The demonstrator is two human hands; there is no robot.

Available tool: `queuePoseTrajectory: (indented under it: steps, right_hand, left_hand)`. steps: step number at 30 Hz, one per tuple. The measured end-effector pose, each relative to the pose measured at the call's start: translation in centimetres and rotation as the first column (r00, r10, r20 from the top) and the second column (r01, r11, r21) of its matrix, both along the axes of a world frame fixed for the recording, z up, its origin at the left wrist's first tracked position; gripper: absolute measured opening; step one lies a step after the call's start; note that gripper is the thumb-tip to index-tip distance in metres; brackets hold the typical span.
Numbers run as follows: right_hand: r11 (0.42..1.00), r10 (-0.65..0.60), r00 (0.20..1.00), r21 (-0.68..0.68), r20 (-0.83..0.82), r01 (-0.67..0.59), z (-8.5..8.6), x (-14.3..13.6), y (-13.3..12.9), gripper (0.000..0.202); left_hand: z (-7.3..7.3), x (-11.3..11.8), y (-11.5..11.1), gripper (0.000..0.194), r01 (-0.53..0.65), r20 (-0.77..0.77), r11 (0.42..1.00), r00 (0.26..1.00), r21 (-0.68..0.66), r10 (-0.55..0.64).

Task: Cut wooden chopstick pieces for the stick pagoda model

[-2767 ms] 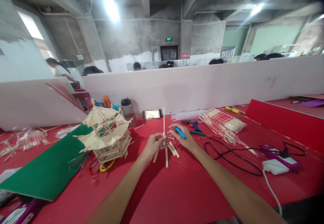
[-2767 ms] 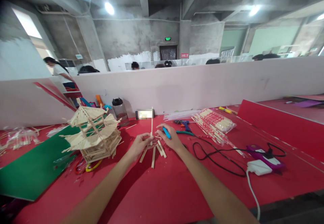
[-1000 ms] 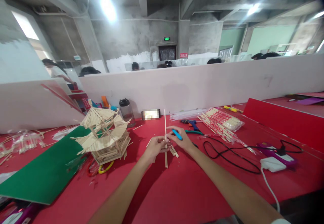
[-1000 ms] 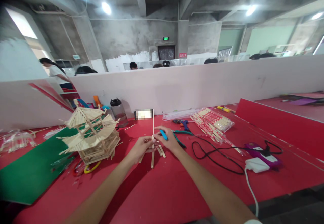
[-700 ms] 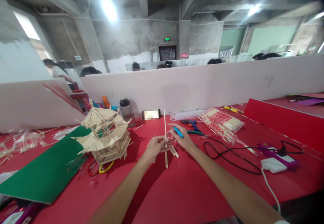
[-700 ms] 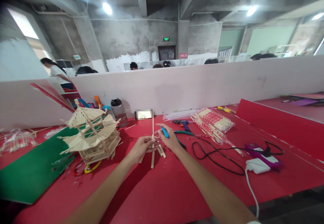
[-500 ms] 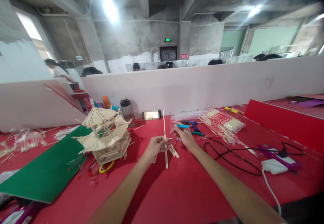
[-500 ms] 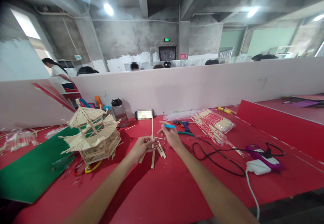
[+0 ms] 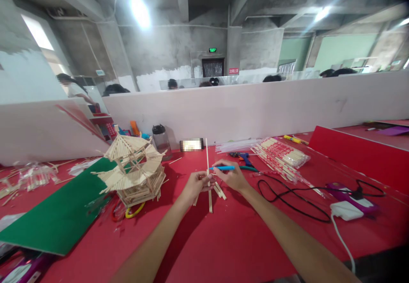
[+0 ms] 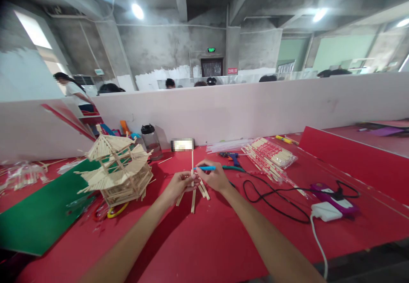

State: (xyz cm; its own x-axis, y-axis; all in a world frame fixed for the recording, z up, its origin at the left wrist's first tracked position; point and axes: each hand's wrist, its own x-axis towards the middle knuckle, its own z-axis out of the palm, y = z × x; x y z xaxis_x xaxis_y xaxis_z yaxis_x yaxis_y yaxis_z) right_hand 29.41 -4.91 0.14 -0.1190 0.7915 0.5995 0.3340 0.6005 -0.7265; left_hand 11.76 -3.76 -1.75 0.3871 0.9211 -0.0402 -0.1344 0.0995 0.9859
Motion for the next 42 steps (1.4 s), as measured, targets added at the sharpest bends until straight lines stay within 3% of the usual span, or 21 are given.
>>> queuePoseTrajectory:
  steps: [42]
  right_hand:
    - [0.999,-0.038,0.999,0.022,0.03,0.037,-0.55,0.01,0.37,0.015]
  left_hand:
    - [-0.2,-0.06,0.1,0.044,0.018,-0.014,1.0,1.0,0.011,-0.018]
